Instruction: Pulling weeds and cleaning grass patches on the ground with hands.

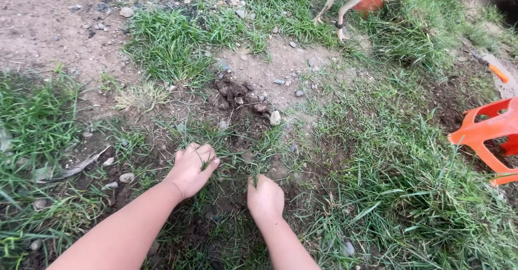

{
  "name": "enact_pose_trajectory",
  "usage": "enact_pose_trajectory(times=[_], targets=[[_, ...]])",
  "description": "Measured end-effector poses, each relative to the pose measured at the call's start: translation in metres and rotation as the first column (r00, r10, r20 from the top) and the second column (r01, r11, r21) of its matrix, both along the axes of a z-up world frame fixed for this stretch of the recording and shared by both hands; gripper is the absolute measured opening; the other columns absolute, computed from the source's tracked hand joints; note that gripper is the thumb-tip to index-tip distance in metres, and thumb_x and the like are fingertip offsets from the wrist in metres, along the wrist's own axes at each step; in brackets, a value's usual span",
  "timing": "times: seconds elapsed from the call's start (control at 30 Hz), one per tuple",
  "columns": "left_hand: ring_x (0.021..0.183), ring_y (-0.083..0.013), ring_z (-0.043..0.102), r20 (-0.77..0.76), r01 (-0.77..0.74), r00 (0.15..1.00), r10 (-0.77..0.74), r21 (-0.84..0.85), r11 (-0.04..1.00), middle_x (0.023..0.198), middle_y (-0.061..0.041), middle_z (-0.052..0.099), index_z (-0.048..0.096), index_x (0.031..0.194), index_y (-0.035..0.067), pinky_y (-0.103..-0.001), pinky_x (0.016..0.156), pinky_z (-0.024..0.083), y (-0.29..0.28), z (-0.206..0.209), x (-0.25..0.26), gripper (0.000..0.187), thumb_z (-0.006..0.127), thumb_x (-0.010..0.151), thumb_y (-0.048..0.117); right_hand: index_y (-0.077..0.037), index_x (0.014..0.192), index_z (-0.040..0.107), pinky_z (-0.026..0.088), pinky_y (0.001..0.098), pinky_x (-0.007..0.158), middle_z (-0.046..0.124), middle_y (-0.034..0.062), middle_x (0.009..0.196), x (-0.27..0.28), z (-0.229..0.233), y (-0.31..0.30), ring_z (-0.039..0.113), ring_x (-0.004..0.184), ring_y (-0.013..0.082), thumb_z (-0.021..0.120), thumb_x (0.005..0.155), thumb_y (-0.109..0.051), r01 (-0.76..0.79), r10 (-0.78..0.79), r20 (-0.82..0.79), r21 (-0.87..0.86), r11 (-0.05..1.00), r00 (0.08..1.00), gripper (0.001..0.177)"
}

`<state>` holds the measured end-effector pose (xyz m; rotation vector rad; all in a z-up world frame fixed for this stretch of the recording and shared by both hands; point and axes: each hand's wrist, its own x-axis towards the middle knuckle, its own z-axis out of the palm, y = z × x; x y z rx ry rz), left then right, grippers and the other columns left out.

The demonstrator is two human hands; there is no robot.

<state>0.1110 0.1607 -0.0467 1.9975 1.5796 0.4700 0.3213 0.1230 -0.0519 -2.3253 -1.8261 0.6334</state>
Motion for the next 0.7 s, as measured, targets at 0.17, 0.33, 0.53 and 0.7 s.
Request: enact_pose_trajectory(times=[0.17,0.33,0.53,0.7], targets=[[0.107,-0.0235,0.054,0.001,0.011,1.0,-0.011,0.12,0.993,0.104,0.0,0.063,0.068,0.093,0.015,-0.042,0.101,0.038,-0.009,-0.003,-0.002,0.025,0.055,0.099,0.035,-0.005,0.089,0.072,0.055,0.0487,0.078,0.071,0.0193,0.083,-0.004,-0.004,-0.025,0.07,0.082,0.0391,0.06,0.094,-0.031,0.095,-0.077,-0.131,0.14,0.986,0.988,0.029],[0.107,-0.0228,0.055,-0.088,0.048,0.996,-0.028,0.242,0.969,0.106,0.003,0.064,0.068,0.094,0.016,-0.042,0.094,0.042,-0.005,-0.002,0.001,0.023,0.053,0.098,0.032,-0.005,0.072,0.067,0.053,0.0483,0.071,0.07,0.0163,0.07,0.012,0.01,-0.064,0.069,0.071,0.0365,0.068,0.086,-0.026,-0.19,0.204,-0.005,0.332,0.924,0.979,0.026],[0.115,-0.0233,0.052,-0.173,0.09,0.983,-0.063,0.151,0.984,0.115,0.003,0.061,0.068,0.099,0.019,-0.042,0.099,0.039,0.003,-0.008,-0.001,0.022,0.055,0.093,0.035,-0.009,0.093,0.065,0.049,0.0455,0.081,0.067,0.0073,0.074,0.001,0.035,0.008,0.066,0.069,0.0223,0.047,0.099,-0.06,-0.11,0.129,0.205,-0.1,0.989,0.97,0.054],[0.125,-0.0237,0.045,-0.094,0.138,0.983,-0.16,-0.205,0.969,0.138,0.004,0.051,0.062,0.122,0.024,-0.043,0.108,0.035,0.032,-0.025,-0.009,0.035,0.047,0.1,0.046,-0.008,0.092,0.068,0.059,0.0475,0.069,0.071,0.0121,0.076,0.018,-0.019,-0.002,0.07,0.067,0.0311,0.05,0.101,-0.027,-0.294,0.282,0.128,0.079,0.953,0.951,0.028]])
